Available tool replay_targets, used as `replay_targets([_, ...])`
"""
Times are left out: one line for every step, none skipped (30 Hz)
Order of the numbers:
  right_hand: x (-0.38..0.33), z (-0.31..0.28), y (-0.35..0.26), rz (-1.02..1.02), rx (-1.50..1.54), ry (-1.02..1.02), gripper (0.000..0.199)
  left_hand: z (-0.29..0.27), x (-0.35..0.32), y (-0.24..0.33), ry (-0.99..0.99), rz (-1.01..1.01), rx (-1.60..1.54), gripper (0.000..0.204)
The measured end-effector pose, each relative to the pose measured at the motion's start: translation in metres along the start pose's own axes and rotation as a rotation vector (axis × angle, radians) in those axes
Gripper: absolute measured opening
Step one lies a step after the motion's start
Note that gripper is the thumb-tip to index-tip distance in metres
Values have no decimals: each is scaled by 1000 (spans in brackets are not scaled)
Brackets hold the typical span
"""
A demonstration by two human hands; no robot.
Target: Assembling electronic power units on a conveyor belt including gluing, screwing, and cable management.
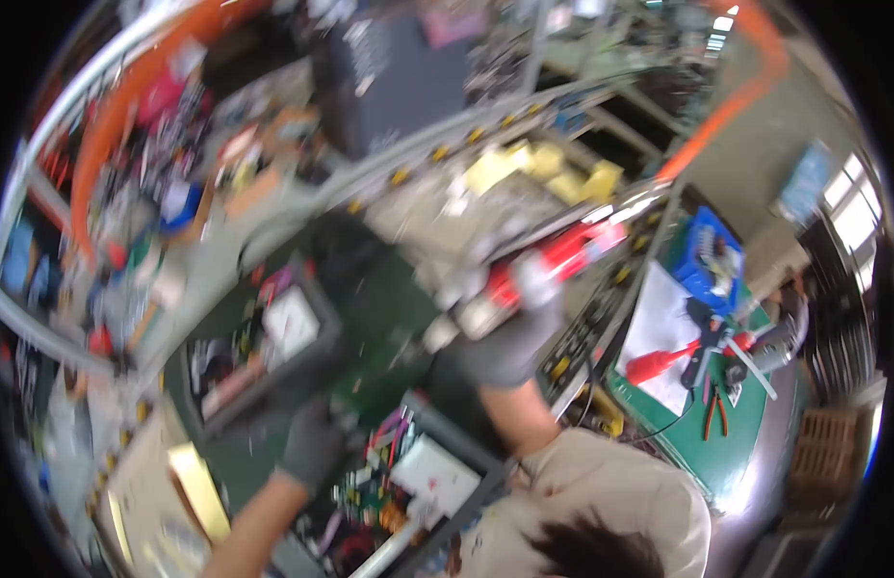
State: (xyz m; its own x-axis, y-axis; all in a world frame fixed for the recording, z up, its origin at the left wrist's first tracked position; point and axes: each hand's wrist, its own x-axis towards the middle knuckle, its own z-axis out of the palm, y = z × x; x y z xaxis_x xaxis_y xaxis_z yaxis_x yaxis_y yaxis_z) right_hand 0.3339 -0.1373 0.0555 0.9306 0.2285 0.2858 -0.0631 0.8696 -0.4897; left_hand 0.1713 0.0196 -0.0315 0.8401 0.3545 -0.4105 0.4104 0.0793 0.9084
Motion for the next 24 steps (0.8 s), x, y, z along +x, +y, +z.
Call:
replay_targets([-3, 3, -2, -54, 13, -35, 40, -3, 1, 6, -39, -76, 11, 8])
replay_targets([1, 2, 3, -136, 65, -60, 35, -4, 3, 8, -33, -78, 64, 9])
replay_targets([0, 2, 2, -127, 26, -146, 32, -4, 0, 8, -11, -73, 113, 11])
replay_targets([-3, 3, 1, -87, 131, -166, 32, -5, -9, 6, -7, -145, -5, 12])
replay_targets([3, 1, 7, -133, 49, -257, 33, -4, -6, 7, 8, -181, -133, 13])
replay_targets([5, 1, 12, -105, 66, -265, 34, -2, -6, 9, 37, -191, -143, 13])
replay_targets([6, 1, 16, -82, 78, -273, 34, 0, -7, 12, 71, -192, -97, 13])
replay_targets([7, 2, 20, -74, 78, -291, 34, -2, -8, 14, 99, -193, -49, 13])
replay_targets([6, 2, 21, -72, 71, -303, 34, -4, -9, 13, 108, -202, -53, 13])
replay_targets([7, 1, 21, -64, 63, -316, 35, -6, -10, 13, 104, -221, -15, 14])
replay_targets([7, 2, 21, -56, 65, -313, 35, -7, -10, 13, 97, -238, 24, 15])
replay_targets([6, 5, 18, -54, 29, -290, 35, -9, -11, 10, 94, -245, 24, 15])
replay_targets([5, 6, 16, -53, -7, -268, 35, -12, -12, 6, 66, -210, 54, 14])
replay_targets([8, 4, 14, -53, -10, -281, 35, -12, -13, 4, 38, -175, 85, 13])
replay_targets([8, 5, 15, -54, -9, -277, 35, -13, -13, 4, 37, -177, 89, 13])
replay_targets([8, 6, 15, -43, -45, -280, 36, -13, -13, 5, 59, -130, 291, 13])
replay_targets([9, 6, 16, -33, -81, -284, 36, -13, -14, 7, 80, -81, 493, 14])
replay_targets([13, 0, 17, -16, -16, -336, 38, -12, -16, 11, 78, -81, 498, 14])
replay_targets([15, -3, 18, -20, -14, -332, 38, -11, -20, 16, 94, -10, 649, 15])
replay_targets([14, -2, 19, -18, -17, -349, 37, -9, -22, 20, 109, 63, 800, 16])
replay_targets([14, -1, 21, -12, -22, -367, 37, -9, -23, 17, 110, 61, 801, 16])
replay_targets([14, 1, 21, 0, -116, -358, 37, -8, -22, 13, 147, 114, 861, 18])
replay_targets([12, 1, 22, 1, -114, -358, 37, -8, -23, 11, 184, 167, 922, 20])
replay_targets([11, 1, 21, 19, -160, -348, 37, -6, -23, 14, 187, 168, 925, 20])
